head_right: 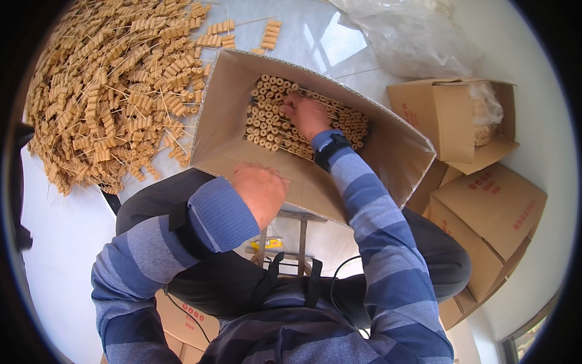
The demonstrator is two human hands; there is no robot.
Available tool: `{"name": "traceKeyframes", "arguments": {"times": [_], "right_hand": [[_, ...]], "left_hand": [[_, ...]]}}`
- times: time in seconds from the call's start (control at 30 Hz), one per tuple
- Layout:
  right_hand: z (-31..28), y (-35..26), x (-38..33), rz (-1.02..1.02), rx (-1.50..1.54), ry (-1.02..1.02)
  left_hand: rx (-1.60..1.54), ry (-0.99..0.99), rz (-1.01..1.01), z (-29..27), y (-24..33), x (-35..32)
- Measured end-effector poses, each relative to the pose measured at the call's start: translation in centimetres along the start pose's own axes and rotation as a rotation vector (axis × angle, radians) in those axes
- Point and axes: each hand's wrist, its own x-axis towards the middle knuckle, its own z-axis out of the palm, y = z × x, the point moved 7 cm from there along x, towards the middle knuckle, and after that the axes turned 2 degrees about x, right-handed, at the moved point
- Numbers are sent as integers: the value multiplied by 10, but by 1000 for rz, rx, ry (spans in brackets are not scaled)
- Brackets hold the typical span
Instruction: The person sits on the floor and repeatedly picks up small cylindrical snacks and wooden skewers, threads the snacks onto the skewers, and places the completed skewers into a cardboard box. The person handles the snacks and skewers by hand and arranges them in the box.
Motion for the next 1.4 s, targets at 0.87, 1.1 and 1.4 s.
{"name": "traceKeyframes", "arguments": {"times": [0.87,1.1,1.4], "right_hand": [[14,42,25,-26,279,276],[7,19,36,64,-181,187],[37,51,-12,406,102,-522]], "left_hand": [[61,-13,-31,-2,4,3],[66,-66,22,-2,4,9],[-6,-15,49,4,5,6]]}}
